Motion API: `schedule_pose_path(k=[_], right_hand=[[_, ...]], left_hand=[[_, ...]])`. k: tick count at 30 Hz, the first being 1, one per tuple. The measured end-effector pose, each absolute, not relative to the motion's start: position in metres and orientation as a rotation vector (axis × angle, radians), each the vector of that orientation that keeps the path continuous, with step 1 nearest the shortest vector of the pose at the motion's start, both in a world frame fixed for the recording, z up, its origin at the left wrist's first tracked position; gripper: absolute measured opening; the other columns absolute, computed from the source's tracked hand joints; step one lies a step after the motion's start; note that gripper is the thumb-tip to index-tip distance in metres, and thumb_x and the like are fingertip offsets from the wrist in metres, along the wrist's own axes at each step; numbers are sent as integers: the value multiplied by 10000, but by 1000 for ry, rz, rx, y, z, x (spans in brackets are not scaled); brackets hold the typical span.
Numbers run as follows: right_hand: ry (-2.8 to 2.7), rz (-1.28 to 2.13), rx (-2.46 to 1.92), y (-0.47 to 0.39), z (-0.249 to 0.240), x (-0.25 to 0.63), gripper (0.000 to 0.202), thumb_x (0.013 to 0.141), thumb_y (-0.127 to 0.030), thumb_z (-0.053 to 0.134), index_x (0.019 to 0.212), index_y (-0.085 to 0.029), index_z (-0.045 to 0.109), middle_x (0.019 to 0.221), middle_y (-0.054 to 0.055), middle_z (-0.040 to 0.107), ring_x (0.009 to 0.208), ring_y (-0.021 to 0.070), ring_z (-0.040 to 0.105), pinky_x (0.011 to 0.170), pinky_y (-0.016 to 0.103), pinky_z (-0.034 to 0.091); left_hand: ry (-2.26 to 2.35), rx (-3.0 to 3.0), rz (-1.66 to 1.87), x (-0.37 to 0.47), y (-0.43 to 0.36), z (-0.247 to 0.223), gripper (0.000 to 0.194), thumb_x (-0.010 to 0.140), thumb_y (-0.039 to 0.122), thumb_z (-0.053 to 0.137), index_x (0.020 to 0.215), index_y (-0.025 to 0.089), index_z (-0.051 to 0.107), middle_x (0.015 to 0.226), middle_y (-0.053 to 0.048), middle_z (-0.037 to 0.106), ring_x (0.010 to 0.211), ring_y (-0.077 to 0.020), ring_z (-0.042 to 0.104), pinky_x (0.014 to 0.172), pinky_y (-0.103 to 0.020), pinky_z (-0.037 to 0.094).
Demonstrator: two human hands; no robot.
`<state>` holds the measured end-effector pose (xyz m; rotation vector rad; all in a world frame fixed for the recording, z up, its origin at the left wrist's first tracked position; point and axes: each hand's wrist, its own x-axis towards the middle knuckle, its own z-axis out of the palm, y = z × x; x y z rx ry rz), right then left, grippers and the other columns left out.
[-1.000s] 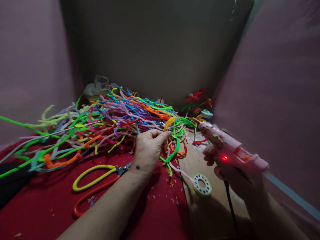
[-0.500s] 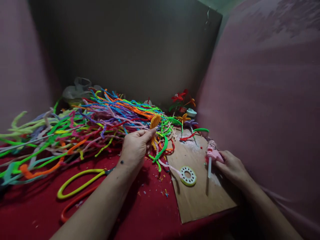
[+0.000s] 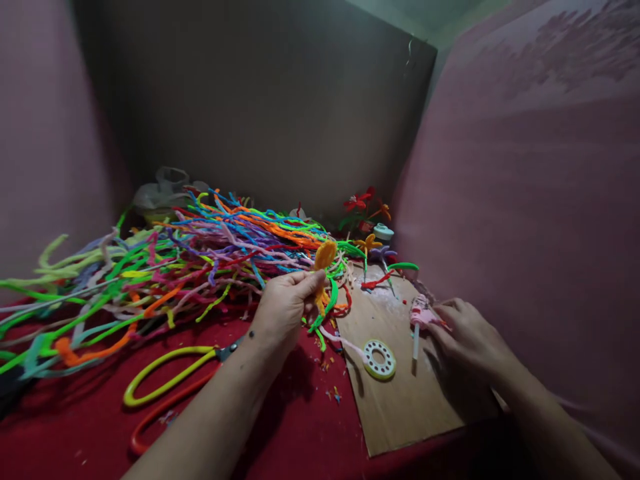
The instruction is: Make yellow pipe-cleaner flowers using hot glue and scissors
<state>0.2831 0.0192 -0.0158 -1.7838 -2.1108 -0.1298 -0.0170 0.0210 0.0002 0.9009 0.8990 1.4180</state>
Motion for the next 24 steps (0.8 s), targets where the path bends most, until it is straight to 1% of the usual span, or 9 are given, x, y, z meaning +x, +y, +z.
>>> schedule_pose_path(k=[1, 3, 4, 6, 8, 11, 16, 20, 24], right_hand=[[-2056, -2, -1654, 15, -8, 271, 270, 807, -356, 518, 902, -169, 687, 938, 120, 611, 858, 247, 557, 733, 372, 434], [-1973, 437, -1357, 10, 6, 241, 278, 836, -366, 512, 928, -175, 692, 919, 93, 626, 771, 189, 566, 664, 321, 446], [-1911, 648, -1242, 9, 11, 225, 269, 827, -365, 545, 953, -180, 694, 896, 75, 633, 728, 164, 558, 647, 303, 442], [-1701, 971, -1007, 11, 19, 193, 231, 781, -331, 629, 945, -189, 708, 789, 35, 641, 652, 125, 528, 620, 274, 427], [-1544, 1260, -839, 17, 22, 167, 221, 725, -280, 697, 927, -195, 722, 733, 11, 635, 615, 98, 502, 600, 247, 414], [-1411, 1604, -655, 27, 21, 143, 176, 674, -248, 737, 827, -161, 737, 678, 11, 640, 588, 83, 519, 565, 217, 405], [-1276, 1818, -559, 36, 16, 133, 170, 604, -261, 796, 696, -136, 727, 621, 16, 662, 580, 98, 581, 597, 225, 458], [-1256, 1907, -565, 41, 11, 133, 196, 578, -270, 813, 671, -124, 721, 594, 10, 657, 547, 101, 586, 572, 224, 467], [-1195, 1922, -561, 44, 5, 133, 209, 574, -275, 819, 697, -136, 723, 592, 2, 649, 539, 90, 575, 558, 207, 453]], left_hand=[[859, 886, 1377, -15, 19, 1, 318, 606, 405, 749, 618, 116, 616, 362, 82, 363, 307, -26, 292, 334, -169, 238], [776, 850, 1298, -12, 15, 2, 325, 609, 414, 752, 634, 117, 624, 359, 90, 346, 303, -16, 262, 322, -154, 236], [735, 832, 1266, -10, 13, 2, 329, 610, 418, 753, 635, 117, 623, 356, 92, 340, 301, -12, 252, 315, -146, 237], [653, 797, 1202, -7, 9, 2, 339, 612, 423, 755, 641, 113, 621, 357, 91, 342, 299, -5, 247, 304, -132, 244], [582, 766, 1151, -5, 7, 3, 340, 601, 403, 769, 640, 102, 616, 374, 87, 359, 300, 7, 231, 291, -119, 250], [509, 716, 1106, -4, 7, 2, 350, 560, 369, 802, 628, 88, 605, 408, 80, 394, 303, 25, 195, 268, -112, 264], [511, 663, 1072, -6, 11, -3, 364, 545, 369, 814, 609, 87, 594, 391, 96, 340, 286, 24, 193, 249, -119, 294], [527, 680, 1027, -7, 13, -5, 384, 539, 384, 816, 626, 80, 599, 382, 95, 347, 278, 20, 209, 240, -124, 303], [542, 756, 996, -8, 13, -5, 380, 557, 400, 799, 647, 98, 586, 337, 102, 338, 248, -4, 257, 239, -131, 306]])
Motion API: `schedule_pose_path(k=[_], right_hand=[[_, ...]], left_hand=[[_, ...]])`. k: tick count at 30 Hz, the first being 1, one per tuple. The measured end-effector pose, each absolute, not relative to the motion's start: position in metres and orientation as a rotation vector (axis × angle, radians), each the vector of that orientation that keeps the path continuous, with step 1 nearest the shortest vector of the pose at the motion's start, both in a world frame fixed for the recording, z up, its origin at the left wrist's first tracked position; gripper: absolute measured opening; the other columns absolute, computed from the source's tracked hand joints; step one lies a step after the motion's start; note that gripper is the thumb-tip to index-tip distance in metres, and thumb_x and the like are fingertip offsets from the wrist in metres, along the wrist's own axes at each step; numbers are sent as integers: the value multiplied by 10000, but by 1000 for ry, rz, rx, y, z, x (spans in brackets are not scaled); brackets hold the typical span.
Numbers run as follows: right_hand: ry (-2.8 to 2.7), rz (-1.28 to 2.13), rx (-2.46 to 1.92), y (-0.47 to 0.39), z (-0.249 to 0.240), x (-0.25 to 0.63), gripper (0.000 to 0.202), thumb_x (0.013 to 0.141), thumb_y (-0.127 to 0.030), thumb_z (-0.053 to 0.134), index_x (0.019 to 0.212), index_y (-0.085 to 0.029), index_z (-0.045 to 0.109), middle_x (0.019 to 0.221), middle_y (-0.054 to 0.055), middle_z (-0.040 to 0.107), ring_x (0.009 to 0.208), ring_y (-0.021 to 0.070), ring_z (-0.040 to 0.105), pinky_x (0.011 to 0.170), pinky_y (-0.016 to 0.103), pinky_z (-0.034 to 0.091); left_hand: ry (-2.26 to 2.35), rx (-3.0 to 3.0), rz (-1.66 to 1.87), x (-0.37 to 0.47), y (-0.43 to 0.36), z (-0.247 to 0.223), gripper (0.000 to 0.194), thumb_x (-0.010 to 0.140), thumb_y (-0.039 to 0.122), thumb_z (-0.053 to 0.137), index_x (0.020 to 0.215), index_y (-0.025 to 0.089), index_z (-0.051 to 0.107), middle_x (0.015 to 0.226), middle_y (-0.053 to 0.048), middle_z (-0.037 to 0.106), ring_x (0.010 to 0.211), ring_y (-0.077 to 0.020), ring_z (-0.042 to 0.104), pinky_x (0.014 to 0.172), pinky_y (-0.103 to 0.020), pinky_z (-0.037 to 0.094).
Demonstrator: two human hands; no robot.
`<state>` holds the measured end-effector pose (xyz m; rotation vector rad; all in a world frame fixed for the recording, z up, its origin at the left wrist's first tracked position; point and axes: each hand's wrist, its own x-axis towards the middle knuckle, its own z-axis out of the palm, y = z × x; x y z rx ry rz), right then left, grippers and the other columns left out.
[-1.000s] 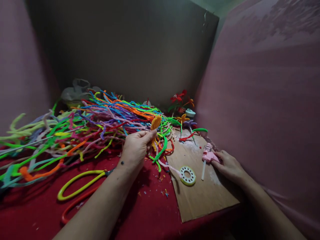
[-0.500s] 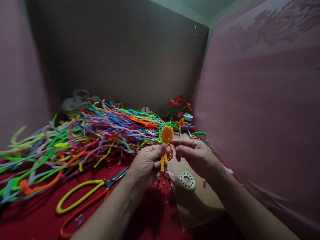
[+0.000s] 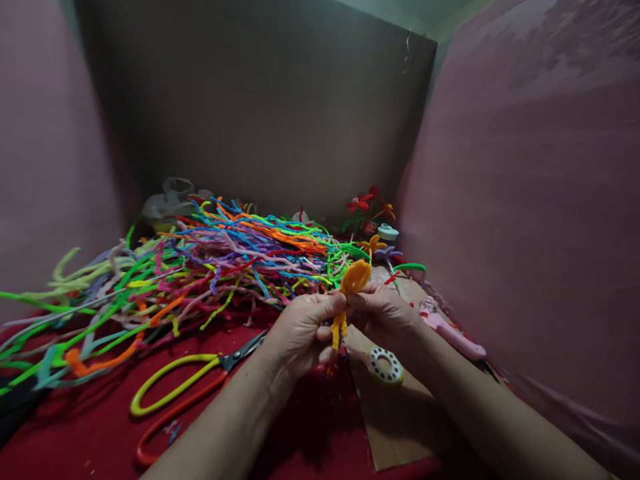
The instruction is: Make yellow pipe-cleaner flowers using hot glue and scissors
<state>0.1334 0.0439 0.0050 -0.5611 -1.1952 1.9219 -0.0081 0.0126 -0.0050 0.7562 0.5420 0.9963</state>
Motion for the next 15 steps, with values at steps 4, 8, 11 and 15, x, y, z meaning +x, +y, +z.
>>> schedule_pose_path(k=[4, 8, 11, 15], right_hand=[[-1096, 1923, -586, 43, -1, 131, 222, 545, -255, 834, 700, -143, 721, 587, -11, 632, 537, 75, 555, 555, 188, 433], [-1018, 1892, -568, 42, -7, 128, 213, 508, -246, 843, 652, -164, 709, 590, -16, 631, 542, 80, 542, 583, 202, 438], [-1013, 1866, -576, 42, -6, 128, 189, 534, -245, 822, 661, -164, 708, 596, -8, 633, 561, 94, 541, 573, 212, 428], [-1063, 1759, -655, 43, 3, 131, 154, 561, -233, 798, 646, -149, 702, 582, -11, 623, 484, 73, 477, 478, 204, 382]], left_hand=[[602, 821, 1013, -7, 12, -6, 416, 546, 442, 788, 678, 108, 577, 303, 107, 338, 221, -37, 306, 229, -146, 292], [674, 871, 1064, -1, 12, -9, 414, 568, 474, 759, 656, 124, 556, 301, 105, 354, 212, -40, 297, 232, -161, 285], [742, 945, 1110, -1, 14, -8, 399, 616, 491, 718, 634, 132, 545, 322, 88, 392, 235, -47, 337, 262, -167, 301], [1003, 1179, 1319, -21, 12, 12, 342, 701, 447, 660, 633, 130, 554, 418, 31, 523, 306, -55, 425, 333, -168, 327]])
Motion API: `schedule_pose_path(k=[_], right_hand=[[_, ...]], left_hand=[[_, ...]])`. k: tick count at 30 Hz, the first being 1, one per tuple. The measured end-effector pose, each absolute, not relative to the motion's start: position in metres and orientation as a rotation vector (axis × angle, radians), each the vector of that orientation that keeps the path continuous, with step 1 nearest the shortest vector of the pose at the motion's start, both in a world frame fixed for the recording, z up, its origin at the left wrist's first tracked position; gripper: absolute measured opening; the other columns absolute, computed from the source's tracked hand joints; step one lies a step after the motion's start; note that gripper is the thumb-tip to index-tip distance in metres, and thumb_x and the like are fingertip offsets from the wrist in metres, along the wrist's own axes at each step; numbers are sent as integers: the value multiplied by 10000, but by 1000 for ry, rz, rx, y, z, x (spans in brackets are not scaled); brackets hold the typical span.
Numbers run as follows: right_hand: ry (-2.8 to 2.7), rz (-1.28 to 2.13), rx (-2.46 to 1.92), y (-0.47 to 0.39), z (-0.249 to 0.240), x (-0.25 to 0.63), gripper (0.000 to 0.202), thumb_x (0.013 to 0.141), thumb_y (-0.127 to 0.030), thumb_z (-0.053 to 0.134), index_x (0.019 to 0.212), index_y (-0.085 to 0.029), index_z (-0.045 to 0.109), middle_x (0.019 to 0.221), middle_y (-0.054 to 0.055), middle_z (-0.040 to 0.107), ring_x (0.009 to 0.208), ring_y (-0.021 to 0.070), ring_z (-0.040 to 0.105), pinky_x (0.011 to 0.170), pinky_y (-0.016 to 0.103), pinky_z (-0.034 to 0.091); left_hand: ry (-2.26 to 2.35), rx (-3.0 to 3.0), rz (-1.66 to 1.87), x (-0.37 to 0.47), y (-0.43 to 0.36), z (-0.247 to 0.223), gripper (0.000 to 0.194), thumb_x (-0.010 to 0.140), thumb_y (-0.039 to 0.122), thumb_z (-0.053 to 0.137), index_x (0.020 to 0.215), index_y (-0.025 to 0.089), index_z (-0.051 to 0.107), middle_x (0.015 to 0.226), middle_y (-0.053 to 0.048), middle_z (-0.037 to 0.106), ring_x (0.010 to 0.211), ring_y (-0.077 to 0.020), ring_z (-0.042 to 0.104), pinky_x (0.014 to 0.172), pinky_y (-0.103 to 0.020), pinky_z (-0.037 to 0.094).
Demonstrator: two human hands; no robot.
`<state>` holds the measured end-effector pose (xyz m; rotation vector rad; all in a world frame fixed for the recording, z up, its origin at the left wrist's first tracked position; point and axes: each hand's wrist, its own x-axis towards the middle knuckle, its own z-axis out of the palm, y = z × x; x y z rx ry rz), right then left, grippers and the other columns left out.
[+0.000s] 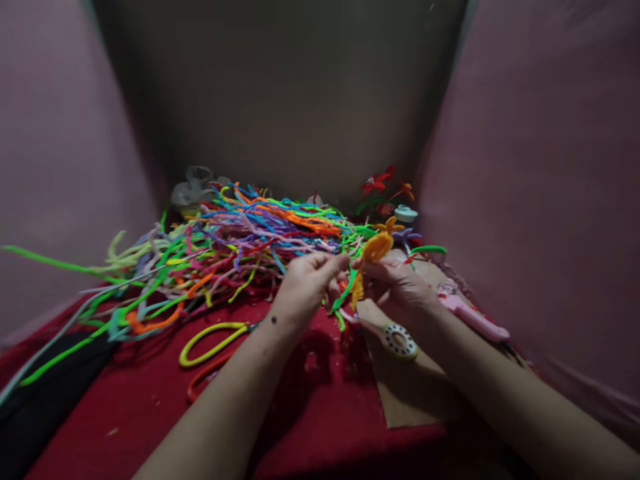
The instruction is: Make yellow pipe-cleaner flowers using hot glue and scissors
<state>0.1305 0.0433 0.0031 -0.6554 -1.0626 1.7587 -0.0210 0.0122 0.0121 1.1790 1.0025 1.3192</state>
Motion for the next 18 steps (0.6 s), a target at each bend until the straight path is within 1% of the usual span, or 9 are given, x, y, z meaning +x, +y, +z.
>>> schedule_pose_path(k=[2, 4, 6, 8, 11, 13, 14, 16, 18], right_hand=[[-1086, 1708, -697, 45, 7, 132, 136, 586, -216, 783, 666, -133, 710, 593, 0, 634, 469, 56, 457, 451, 185, 355], [-1118, 1726, -713, 46, 7, 133, 140, 603, -229, 777, 674, -130, 708, 646, 26, 668, 464, 55, 464, 435, 186, 338], [-1111, 1753, -726, 47, 3, 133, 152, 598, -240, 783, 679, -139, 702, 673, 38, 684, 467, 63, 486, 424, 192, 327], [-1099, 1771, -742, 48, -3, 134, 162, 596, -246, 788, 687, -151, 696, 669, 32, 684, 467, 69, 501, 414, 194, 311], [-1102, 1786, -747, 47, -10, 136, 174, 597, -244, 793, 703, -153, 689, 654, 19, 670, 466, 68, 507, 416, 194, 313], [-1075, 1797, -736, 45, -11, 137, 185, 579, -228, 803, 698, -152, 684, 622, 4, 647, 473, 68, 513, 438, 195, 339], [-1062, 1802, -733, 44, -11, 138, 186, 570, -219, 806, 689, -151, 679, 601, -5, 632, 474, 68, 514, 448, 196, 348], [-1059, 1803, -737, 42, -11, 139, 181, 567, -210, 805, 672, -149, 670, 568, -18, 608, 463, 63, 506, 449, 197, 342], [-1078, 1794, -745, 41, -11, 140, 175, 580, -220, 796, 677, -149, 669, 573, -15, 613, 453, 60, 496, 438, 199, 317]], left_hand=[[1066, 1184, 1430, -40, 4, 26, 255, 705, 389, 661, 722, 149, 579, 549, 27, 593, 364, -50, 449, 364, -165, 337], [1265, 1259, 1413, -59, -9, 37, 213, 705, 360, 655, 756, 162, 595, 550, 41, 580, 374, -49, 427, 379, -167, 324], [1562, 1430, 1213, -74, -24, 40, 176, 705, 333, 640, 732, 161, 617, 470, 55, 526, 366, -60, 405, 380, -176, 293], [1772, 1594, 988, -81, -34, 35, 169, 713, 325, 610, 694, 160, 635, 497, 37, 556, 419, -83, 459, 420, -191, 321], [1976, 1811, 641, -80, -34, 16, 244, 766, 363, 529, 700, 168, 660, 658, -30, 669, 610, -158, 594, 540, -231, 391], [2134, 1922, 269, -75, -27, 2, 234, 781, 310, 502, 719, 168, 676, 756, -87, 701, 741, -211, 636, 631, -269, 407], [2194, 1951, 112, -72, -24, -5, 225, 779, 308, 505, 723, 171, 674, 792, -111, 704, 792, -237, 644, 653, -284, 408], [2185, 1964, 34, -66, -21, -15, 192, 755, 307, 536, 756, 166, 668, 824, -143, 701, 824, -273, 649, 654, -300, 408], [2198, 1963, 17, -62, -22, -22, 198, 760, 283, 528, 851, 156, 651, 866, -167, 696, 858, -296, 646, 662, -314, 405]])
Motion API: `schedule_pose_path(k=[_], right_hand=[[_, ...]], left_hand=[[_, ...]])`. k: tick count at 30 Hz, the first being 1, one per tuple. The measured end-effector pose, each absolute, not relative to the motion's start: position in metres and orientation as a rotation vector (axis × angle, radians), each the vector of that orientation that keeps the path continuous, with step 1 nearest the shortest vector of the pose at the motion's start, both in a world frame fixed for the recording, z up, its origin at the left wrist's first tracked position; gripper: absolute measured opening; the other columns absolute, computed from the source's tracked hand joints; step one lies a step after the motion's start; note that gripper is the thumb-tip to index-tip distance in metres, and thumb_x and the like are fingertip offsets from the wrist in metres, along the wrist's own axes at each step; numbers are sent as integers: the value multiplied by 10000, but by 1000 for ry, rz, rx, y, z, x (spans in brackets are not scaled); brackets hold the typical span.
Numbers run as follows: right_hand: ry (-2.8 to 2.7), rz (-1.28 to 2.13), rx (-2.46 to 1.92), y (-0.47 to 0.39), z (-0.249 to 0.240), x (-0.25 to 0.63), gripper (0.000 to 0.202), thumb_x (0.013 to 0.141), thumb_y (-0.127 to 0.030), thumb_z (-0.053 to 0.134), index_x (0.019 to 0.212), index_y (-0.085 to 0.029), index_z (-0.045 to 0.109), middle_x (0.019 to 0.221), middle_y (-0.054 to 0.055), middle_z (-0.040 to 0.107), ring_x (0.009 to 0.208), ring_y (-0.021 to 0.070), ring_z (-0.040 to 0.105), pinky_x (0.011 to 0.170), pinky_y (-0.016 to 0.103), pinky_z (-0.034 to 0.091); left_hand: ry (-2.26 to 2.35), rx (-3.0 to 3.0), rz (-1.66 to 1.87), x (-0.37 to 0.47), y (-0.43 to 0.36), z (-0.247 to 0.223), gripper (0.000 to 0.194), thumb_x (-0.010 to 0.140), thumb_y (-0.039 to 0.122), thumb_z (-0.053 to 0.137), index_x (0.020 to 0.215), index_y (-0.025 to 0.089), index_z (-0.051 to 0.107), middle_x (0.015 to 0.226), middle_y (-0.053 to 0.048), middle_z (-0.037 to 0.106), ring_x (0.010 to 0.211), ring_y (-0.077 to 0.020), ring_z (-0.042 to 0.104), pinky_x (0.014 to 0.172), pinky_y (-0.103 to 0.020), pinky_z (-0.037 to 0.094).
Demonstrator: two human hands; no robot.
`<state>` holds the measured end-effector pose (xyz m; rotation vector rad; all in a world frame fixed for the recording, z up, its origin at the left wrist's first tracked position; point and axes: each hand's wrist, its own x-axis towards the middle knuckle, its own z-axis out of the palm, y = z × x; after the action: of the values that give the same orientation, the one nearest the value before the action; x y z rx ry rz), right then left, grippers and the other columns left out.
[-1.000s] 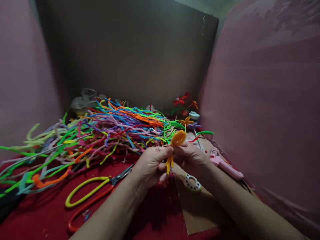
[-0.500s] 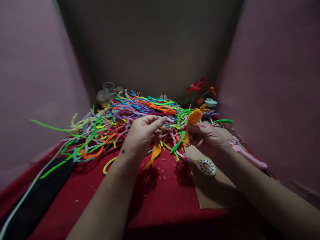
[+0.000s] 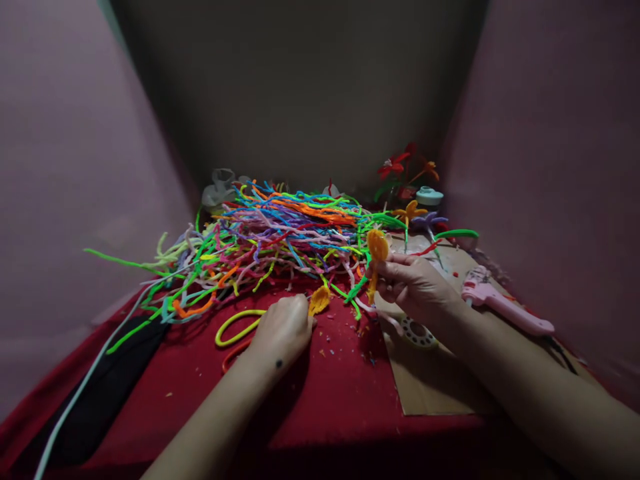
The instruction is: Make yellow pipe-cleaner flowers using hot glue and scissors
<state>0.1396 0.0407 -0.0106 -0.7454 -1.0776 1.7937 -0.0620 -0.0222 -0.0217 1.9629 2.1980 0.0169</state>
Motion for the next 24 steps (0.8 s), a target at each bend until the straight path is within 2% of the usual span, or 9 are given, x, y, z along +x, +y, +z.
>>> schedule_pose_path(k=[3, 8, 11, 14, 17, 24], right_hand=[[-1067, 1798, -730, 40, -11, 139, 164, 585, -223, 791, 680, -159, 674, 612, -2, 638, 475, 71, 512, 452, 212, 325], [-1020, 1831, -709, 37, -13, 136, 176, 541, -173, 802, 668, -152, 681, 599, 4, 635, 505, 90, 524, 481, 225, 363], [-993, 1851, -682, 36, -14, 135, 176, 550, -189, 799, 674, -152, 679, 602, 8, 636, 501, 93, 524, 474, 224, 352], [-954, 1877, -656, 36, -13, 135, 181, 550, -196, 798, 671, -145, 673, 596, 6, 625, 488, 89, 514, 463, 223, 333], [-938, 1894, -635, 37, -11, 134, 194, 547, -193, 793, 686, -134, 670, 609, 6, 624, 485, 83, 501, 474, 227, 335], [-934, 1871, -584, 37, -10, 134, 206, 558, -225, 787, 677, -131, 648, 609, 16, 620, 499, 85, 487, 473, 230, 321]], left_hand=[[2209, 1922, 116, -60, -27, -27, 233, 769, 236, 491, 946, 144, 611, 885, -182, 686, 871, -300, 637, 661, -321, 393], [2127, 1877, 340, -60, -28, -23, 152, 727, 160, 448, 729, 170, 600, 732, -92, 664, 708, -211, 615, 598, -271, 368], [1953, 1686, 630, -60, -24, -15, 102, 704, 164, 458, 670, 169, 554, 576, -9, 589, 521, -129, 527, 501, -222, 339], [1580, 1345, 944, -58, -21, -2, 36, 675, 191, 531, 676, 155, 531, 468, 43, 507, 378, -80, 405, 407, -199, 297], [1365, 1236, 1034, -50, -18, 11, 122, 682, 249, 591, 681, 144, 528, 477, 25, 554, 354, -92, 446, 381, -213, 359], [1316, 1284, 1117, -31, -9, 27, 167, 699, 259, 630, 751, 145, 521, 467, 11, 601, 361, -120, 532, 418, -234, 457]])
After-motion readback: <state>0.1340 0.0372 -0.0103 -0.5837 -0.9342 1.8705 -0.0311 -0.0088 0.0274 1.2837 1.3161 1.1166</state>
